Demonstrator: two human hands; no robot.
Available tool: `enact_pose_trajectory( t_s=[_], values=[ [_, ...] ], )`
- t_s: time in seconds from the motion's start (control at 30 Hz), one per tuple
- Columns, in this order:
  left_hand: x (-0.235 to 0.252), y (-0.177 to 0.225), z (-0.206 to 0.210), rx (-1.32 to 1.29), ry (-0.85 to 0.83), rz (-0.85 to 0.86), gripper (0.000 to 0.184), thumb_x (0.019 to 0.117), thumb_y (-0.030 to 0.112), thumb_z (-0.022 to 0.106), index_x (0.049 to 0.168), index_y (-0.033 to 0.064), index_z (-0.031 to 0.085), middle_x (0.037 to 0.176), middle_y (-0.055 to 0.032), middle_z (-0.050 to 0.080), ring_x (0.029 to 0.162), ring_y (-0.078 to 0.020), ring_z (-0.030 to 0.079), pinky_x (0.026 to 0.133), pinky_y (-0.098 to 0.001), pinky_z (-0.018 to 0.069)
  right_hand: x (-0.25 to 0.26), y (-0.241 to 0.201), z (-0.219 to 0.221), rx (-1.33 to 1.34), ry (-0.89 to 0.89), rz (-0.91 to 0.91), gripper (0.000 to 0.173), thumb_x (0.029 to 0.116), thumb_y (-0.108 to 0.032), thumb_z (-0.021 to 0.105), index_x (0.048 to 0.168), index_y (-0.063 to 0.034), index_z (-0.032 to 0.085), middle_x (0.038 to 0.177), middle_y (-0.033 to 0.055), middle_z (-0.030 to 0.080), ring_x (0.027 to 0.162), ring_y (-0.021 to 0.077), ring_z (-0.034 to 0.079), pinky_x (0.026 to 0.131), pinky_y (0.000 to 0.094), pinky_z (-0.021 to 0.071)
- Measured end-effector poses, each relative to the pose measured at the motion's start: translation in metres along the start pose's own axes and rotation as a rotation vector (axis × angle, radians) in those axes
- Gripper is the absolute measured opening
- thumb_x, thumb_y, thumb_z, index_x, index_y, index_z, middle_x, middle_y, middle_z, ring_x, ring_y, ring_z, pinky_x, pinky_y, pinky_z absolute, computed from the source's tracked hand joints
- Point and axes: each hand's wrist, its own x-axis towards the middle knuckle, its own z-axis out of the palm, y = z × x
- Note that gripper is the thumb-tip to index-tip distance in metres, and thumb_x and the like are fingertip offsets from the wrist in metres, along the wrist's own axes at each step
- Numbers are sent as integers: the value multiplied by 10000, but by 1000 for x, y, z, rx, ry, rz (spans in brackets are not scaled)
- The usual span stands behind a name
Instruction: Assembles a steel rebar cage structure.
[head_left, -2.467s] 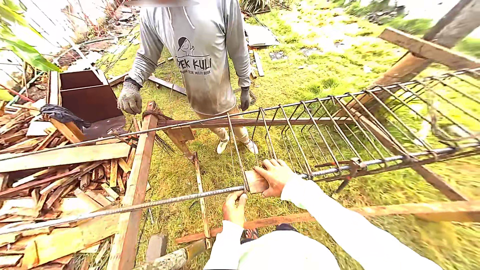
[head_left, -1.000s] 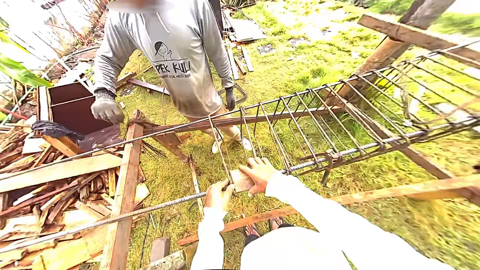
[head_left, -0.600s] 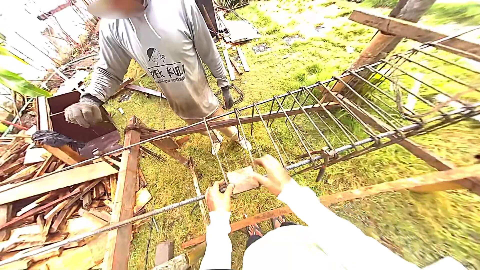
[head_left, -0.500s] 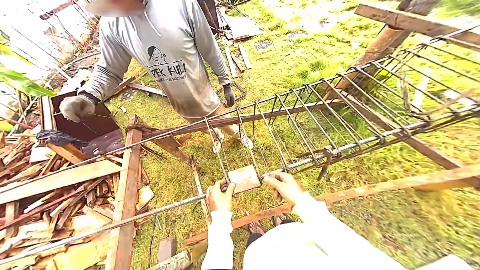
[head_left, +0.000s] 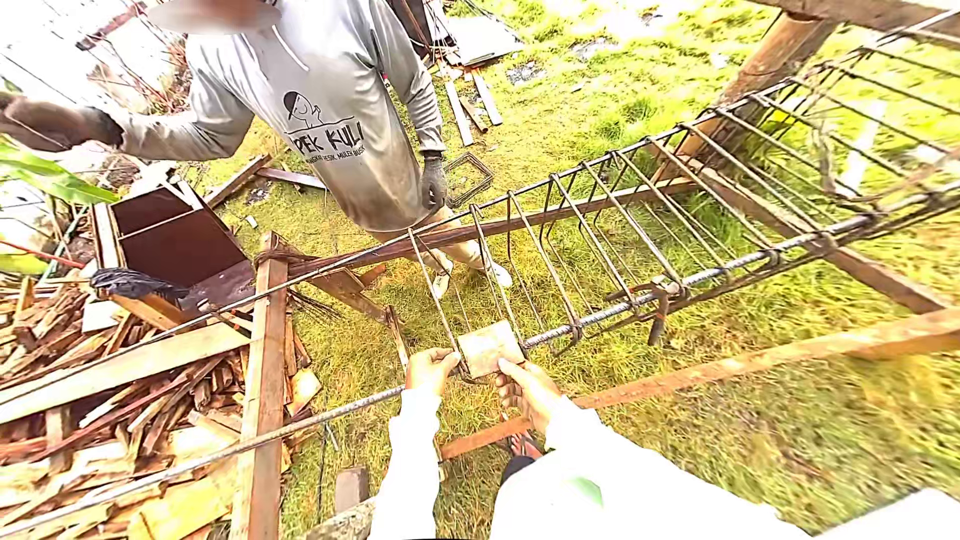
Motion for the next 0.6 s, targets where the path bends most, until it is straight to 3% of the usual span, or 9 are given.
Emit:
enact_pose_trajectory(
  t_s=[0.2, 0.6],
  values=[
    [2, 3, 2, -17, 26, -34, 202, 888, 202, 814, 1043, 75, 790, 958, -75, 776, 892, -150, 738, 885, -377, 588, 5, 5, -1, -25, 10, -44, 212, 1072, -212, 561, 1117, -6, 575, 760, 81, 644, 590, 164, 630, 558, 304, 560],
    [7, 1, 1, 46, -8, 57, 188, 894, 264, 803, 1012, 118, 800, 918, -37, 780, 877, -143, 733, 875, -411, 573, 11, 16, 3, -5, 76, -146, 204, 1077, -200, 547, 1044, -1, 579, 702, 64, 610, 554, 152, 601, 555, 302, 558]
  ],
)
